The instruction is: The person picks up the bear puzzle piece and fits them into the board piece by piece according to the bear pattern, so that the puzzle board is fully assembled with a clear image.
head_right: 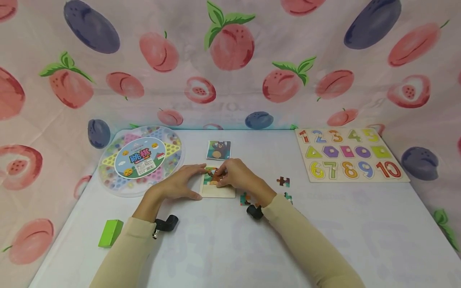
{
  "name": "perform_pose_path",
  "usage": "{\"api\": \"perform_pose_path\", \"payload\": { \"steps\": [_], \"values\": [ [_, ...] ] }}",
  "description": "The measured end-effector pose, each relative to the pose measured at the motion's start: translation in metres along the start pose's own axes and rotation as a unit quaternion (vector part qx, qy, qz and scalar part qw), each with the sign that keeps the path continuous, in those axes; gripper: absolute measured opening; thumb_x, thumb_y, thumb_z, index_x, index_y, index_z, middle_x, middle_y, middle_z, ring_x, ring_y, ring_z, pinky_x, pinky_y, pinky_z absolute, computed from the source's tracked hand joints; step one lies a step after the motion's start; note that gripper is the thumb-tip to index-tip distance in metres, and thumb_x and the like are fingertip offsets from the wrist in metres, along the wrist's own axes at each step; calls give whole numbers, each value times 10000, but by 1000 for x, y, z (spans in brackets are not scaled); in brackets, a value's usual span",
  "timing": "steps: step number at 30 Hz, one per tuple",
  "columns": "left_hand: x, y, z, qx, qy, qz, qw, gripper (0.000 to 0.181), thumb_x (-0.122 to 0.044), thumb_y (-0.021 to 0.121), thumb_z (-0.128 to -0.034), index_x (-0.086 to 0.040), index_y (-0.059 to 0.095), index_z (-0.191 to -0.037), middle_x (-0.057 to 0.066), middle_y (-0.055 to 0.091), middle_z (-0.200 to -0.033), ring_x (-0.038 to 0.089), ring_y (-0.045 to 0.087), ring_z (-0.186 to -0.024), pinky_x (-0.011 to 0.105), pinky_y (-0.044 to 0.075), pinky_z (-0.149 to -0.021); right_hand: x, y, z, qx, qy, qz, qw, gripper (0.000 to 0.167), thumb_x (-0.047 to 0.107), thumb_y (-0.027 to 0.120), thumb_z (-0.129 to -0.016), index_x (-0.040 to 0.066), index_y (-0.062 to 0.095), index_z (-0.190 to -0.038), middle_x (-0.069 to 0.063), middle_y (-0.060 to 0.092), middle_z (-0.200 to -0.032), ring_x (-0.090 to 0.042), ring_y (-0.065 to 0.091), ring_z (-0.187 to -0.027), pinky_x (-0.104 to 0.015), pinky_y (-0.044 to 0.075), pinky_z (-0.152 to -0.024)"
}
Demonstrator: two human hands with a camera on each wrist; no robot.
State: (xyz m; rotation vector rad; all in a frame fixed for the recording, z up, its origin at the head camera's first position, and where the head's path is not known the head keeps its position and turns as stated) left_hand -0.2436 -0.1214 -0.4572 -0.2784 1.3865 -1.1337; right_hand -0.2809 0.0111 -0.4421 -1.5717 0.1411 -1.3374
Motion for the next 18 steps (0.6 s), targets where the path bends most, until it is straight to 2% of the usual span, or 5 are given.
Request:
{"api": "perform_pose_path", "payload": {
  "steps": [5,11,18],
  "values": [
    [-1,0,0,14,18,34,10000,823,-268,881,-782,-167,501,-1505,-5,321,-1691,284,255,-1577,529,235,-1295,0,-1,-2,71,48,192,9998,319,187,878,-791,80,800,-1081,-67,760,-1106,-132,630,-874,-198,509,-683],
    [0,0,-1,-2,11,-19,10000,816,-273,880,-779,-190,509,-1501,-1,331,-1685,283,252,-1580,533,237,-1294,-3,-2,-3,-21,166,475,9987,265,193,882,-788,129,810,-1035,-30,762,-1079,-132,627,-875,-220,500,-701],
    [2,2,-2,18,-14,11,10000,818,-281,878,-783,-199,505,-1507,-6,332,-1684,279,248,-1582,535,238,-1293,-6,-1,-3,34,144,337,9993,271,177,878,-794,110,791,-1042,-65,730,-1103,-137,623,-864,-220,504,-694]
  ]
}}
Point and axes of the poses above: each hand's wrist, its own z-axis away from the middle knuckle, its own y-axis out of the palm, x = y × z, the point moved 10 cm from there along -z, towards the middle knuckle
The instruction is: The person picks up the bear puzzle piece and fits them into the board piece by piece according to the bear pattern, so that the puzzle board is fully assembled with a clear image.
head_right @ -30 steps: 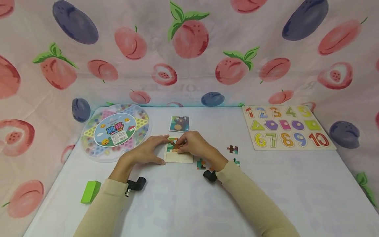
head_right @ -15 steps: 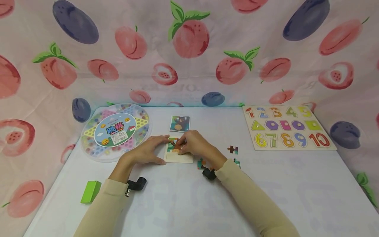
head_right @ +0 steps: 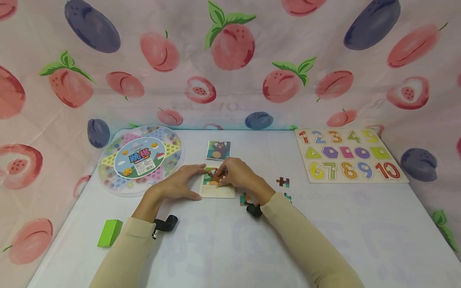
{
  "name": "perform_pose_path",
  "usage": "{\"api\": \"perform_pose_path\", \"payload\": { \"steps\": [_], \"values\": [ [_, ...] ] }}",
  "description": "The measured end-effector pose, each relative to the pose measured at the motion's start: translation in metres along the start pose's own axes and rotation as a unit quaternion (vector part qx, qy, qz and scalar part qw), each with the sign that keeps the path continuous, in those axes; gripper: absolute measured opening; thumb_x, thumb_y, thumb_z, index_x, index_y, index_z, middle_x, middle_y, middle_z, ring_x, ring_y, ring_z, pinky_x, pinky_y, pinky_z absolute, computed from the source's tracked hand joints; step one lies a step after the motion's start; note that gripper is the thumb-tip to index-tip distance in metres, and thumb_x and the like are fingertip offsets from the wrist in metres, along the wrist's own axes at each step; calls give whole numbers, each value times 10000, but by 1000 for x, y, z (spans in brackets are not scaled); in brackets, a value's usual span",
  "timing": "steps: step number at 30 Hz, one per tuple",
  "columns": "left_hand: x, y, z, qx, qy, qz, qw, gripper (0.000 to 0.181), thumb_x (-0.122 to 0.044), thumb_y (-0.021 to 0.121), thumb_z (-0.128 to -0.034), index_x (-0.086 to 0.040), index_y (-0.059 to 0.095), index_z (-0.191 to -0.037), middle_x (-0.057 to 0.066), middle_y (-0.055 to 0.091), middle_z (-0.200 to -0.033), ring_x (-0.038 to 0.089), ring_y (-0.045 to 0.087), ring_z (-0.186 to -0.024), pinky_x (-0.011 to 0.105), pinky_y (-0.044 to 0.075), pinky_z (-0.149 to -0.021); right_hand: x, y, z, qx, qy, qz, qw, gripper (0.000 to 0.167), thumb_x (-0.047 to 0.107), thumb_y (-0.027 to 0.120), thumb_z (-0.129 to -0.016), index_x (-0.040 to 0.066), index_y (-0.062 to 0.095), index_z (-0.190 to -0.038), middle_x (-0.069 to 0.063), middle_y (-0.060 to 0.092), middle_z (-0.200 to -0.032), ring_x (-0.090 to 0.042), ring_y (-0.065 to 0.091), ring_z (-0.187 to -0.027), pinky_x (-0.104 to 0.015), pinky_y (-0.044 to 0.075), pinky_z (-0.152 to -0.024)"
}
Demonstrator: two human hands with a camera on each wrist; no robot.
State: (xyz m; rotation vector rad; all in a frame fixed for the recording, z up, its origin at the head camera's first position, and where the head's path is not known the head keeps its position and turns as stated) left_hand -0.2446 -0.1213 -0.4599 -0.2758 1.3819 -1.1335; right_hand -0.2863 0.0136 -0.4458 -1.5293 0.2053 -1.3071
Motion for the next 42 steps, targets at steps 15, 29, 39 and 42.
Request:
{"api": "perform_pose_path", "payload": {
  "steps": [15,29,39,42],
  "values": [
    [-1,3,3,33,-74,121,9999,841,-271,884,-772,-201,493,-1512,-11,333,-1684,285,245,-1582,543,231,-1294,-5,7,5,144,-173,-422,9989,260,93,832,-835,63,765,-1085,-111,660,-1118,-102,591,-787,-192,509,-684],
    [-1,5,1,62,21,79,9999,834,-274,880,-780,-199,491,-1513,-29,319,-1690,279,245,-1582,534,236,-1294,-6,6,10,308,-358,-502,9976,294,160,818,-864,90,757,-1142,-87,683,-1163,-85,624,-832,-205,535,-728],
    [-3,1,2,26,-18,30,10000,849,-266,876,-783,-209,475,-1529,-7,311,-1693,296,239,-1585,550,226,-1293,-14,-27,32,31,-345,-511,9981,365,249,760,-922,129,710,-1263,-62,707,-1245,-217,656,-1061,-373,572,-886],
    [-3,0,2,24,-46,90,9999,850,-252,875,-783,-200,473,-1530,-16,305,-1696,294,230,-1588,551,224,-1294,-19,-37,41,-74,-297,-469,9984,385,251,753,-924,123,697,-1283,-67,688,-1300,-276,622,-1184,-460,569,-963]
  ]
}}
Point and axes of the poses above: each hand's wrist, its own z-axis away from the middle knuckle, its own y-axis out of the palm, x = y × z, the point moved 10 cm from there along -z, towards the middle knuckle
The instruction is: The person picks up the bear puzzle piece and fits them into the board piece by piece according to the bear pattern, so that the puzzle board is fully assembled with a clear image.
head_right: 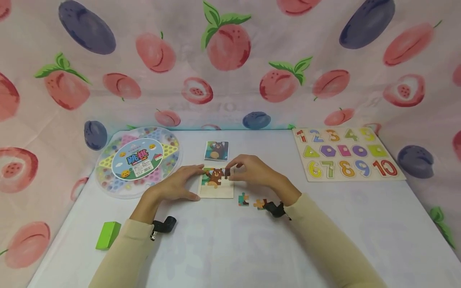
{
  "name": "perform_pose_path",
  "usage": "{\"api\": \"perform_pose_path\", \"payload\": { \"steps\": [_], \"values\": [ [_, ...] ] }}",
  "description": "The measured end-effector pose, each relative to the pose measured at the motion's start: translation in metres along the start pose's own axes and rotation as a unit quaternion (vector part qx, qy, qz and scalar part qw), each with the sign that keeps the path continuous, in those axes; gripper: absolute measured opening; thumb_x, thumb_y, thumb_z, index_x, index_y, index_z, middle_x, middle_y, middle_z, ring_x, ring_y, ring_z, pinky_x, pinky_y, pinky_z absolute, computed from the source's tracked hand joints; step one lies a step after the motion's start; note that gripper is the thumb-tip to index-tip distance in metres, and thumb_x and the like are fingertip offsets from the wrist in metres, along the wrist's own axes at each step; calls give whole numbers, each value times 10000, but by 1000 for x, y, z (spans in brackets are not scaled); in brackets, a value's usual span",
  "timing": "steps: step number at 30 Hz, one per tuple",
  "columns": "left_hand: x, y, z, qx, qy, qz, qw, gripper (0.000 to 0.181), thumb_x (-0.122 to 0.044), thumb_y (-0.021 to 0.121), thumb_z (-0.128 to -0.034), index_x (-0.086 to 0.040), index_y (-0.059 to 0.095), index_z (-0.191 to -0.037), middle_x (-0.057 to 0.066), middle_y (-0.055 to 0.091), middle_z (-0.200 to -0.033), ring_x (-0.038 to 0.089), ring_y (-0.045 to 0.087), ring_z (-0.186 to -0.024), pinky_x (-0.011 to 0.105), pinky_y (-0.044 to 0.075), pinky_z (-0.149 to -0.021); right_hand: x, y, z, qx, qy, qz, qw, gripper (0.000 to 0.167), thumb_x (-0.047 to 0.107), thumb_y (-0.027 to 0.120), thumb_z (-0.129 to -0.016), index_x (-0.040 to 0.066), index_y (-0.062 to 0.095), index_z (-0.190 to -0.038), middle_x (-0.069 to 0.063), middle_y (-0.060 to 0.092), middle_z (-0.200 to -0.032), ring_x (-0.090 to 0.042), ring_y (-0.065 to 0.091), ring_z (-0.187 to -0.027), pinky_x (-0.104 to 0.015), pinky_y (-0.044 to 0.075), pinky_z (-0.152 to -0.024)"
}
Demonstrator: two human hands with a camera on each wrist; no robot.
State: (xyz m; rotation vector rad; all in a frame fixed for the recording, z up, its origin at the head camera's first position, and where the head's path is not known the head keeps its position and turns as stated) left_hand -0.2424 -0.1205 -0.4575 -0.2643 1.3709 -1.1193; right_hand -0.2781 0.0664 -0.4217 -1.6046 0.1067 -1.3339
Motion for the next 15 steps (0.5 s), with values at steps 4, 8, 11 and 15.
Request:
{"api": "perform_pose_path", "payload": {
  "steps": [4,8,11,15],
  "values": [
    [1,1,0,39,7,61,10000,851,-244,873,-786,-180,467,-1531,-16,297,-1699,293,221,-1591,552,225,-1294,-8,-13,14,-124,138,39,9998,407,253,754,-924,119,682,-1302,-65,663,-1350,-297,581,-1293,-529,536,-1050],
    [1,2,0,67,14,77,9999,854,-243,872,-787,-172,463,-1533,-20,287,-1704,291,212,-1593,551,221,-1295,-18,-28,30,-323,231,106,9992,412,233,758,-922,109,672,-1306,-70,657,-1363,-309,564,-1324,-550,513,-1078],
    [1,1,0,47,57,55,10000,853,-249,872,-784,-175,467,-1530,-12,291,-1702,297,214,-1592,561,222,-1292,-26,-40,44,-487,319,162,9982,416,218,752,-928,96,661,-1315,-90,651,-1374,-327,559,-1330,-557,514,-1072],
    [0,0,-1,43,92,10,9999,848,-255,872,-784,-170,471,-1526,-7,292,-1702,299,215,-1592,560,224,-1292,-42,-51,62,-594,532,143,9967,429,221,745,-934,88,643,-1328,-109,630,-1397,-355,542,-1345,-565,513,-1072]
  ]
}}
Point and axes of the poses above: each hand's wrist, its own z-axis away from the middle knuckle, its own y-axis out of the palm, x = y × z, the point moved 10 cm from there along -z, towards the middle knuckle
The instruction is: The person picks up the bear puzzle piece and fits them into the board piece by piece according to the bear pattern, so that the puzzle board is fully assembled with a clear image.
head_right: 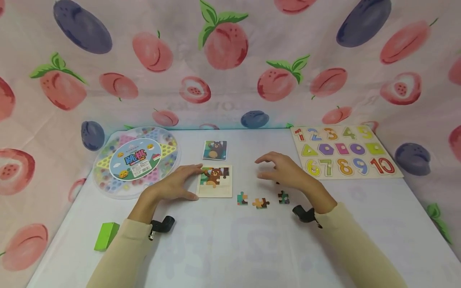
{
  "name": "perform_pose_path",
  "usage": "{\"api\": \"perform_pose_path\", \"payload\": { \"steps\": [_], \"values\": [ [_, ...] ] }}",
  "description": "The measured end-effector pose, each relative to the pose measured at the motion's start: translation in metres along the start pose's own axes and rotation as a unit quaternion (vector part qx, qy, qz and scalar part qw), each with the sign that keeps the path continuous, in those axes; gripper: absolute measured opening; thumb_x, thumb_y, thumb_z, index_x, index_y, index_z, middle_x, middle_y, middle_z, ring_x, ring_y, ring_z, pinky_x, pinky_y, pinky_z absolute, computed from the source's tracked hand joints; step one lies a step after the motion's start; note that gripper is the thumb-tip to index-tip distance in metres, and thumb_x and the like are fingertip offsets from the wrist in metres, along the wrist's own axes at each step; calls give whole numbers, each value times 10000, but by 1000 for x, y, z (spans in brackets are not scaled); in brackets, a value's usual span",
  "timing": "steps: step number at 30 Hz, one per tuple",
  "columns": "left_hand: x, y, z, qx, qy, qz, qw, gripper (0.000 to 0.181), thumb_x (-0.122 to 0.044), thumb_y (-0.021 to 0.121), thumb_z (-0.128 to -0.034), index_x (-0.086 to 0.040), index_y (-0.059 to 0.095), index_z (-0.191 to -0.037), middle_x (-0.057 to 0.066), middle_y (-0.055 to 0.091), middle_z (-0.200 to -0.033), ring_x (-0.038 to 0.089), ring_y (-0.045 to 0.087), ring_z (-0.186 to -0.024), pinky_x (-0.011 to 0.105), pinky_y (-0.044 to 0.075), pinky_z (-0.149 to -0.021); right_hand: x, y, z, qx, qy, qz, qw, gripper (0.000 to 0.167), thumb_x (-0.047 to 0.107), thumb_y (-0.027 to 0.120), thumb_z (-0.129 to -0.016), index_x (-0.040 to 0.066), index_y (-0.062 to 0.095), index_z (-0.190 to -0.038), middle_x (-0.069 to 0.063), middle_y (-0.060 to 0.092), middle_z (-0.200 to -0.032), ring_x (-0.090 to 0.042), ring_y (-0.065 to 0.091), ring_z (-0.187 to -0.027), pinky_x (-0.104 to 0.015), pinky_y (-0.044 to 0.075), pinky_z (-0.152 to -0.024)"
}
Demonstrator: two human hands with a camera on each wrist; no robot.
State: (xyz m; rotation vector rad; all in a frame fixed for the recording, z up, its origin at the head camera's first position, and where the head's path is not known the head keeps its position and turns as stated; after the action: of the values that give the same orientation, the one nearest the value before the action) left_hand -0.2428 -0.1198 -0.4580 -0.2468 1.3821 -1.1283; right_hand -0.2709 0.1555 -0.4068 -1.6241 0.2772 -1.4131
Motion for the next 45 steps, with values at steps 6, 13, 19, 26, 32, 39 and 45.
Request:
{"api": "perform_pose_path", "payload": {
  "steps": [6,13,19,26,32,39,45],
  "values": [
    [2,1,-1,15,-38,16,10000,847,-247,872,-790,-156,467,-1529,-11,287,-1704,291,217,-1590,541,225,-1296,-24,-9,20,-70,340,7,9994,453,230,764,-919,81,628,-1325,-134,624,-1390,-371,543,-1329,-570,519,-1060],
    [3,1,-1,2,-55,34,10000,852,-249,876,-785,-170,468,-1528,-23,290,-1703,289,218,-1591,546,227,-1295,-50,-11,34,-194,809,173,9964,505,196,808,-873,63,612,-1319,-167,647,-1329,-378,569,-1260,-567,540,-1030],
    [2,0,-1,-13,2,-9,10000,850,-247,877,-784,-158,471,-1526,-10,295,-1701,297,226,-1587,546,230,-1293,-64,-6,39,-174,1048,150,9942,514,213,822,-862,76,614,-1312,-168,648,-1322,-374,567,-1243,-570,524,-1050],
    [1,-1,0,-28,-20,25,10000,859,-241,878,-783,-154,466,-1532,-8,291,-1703,306,224,-1586,551,228,-1293,-67,-4,37,-331,933,106,9950,452,153,809,-865,52,627,-1267,-170,673,-1272,-369,590,-1202,-565,520,-1051],
    [-1,-1,0,-24,19,63,10000,850,-234,877,-784,-143,473,-1526,-3,291,-1703,313,226,-1584,548,223,-1295,-70,-4,35,-466,938,245,9942,362,112,797,-870,50,657,-1198,-180,685,-1222,-363,614,-1147,-567,527,-1034],
    [0,-1,0,-24,-12,90,10000,845,-225,883,-777,-150,482,-1518,-21,293,-1702,298,221,-1587,539,220,-1298,-74,-4,35,-559,962,271,9934,281,117,799,-869,71,695,-1126,-166,703,-1171,-320,626,-1084,-537,541,-1004],
    [2,0,0,-26,-61,101,9999,854,-228,882,-780,-158,475,-1527,-23,297,-1700,291,221,-1589,529,222,-1300,-76,-2,34,-551,1009,245,9931,253,123,796,-874,81,705,-1106,-164,705,-1169,-300,624,-1060,-506,549,-979]
  ]
}}
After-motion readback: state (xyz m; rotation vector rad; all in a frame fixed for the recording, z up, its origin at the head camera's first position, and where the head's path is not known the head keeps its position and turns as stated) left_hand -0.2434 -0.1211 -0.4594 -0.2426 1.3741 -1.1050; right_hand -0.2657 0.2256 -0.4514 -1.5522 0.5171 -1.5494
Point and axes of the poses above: each hand's wrist, its own z-axis away from the middle knuckle, its own y-axis out of the palm, x = y × z, the point moved 10 cm from there along -z, towards the middle knuckle
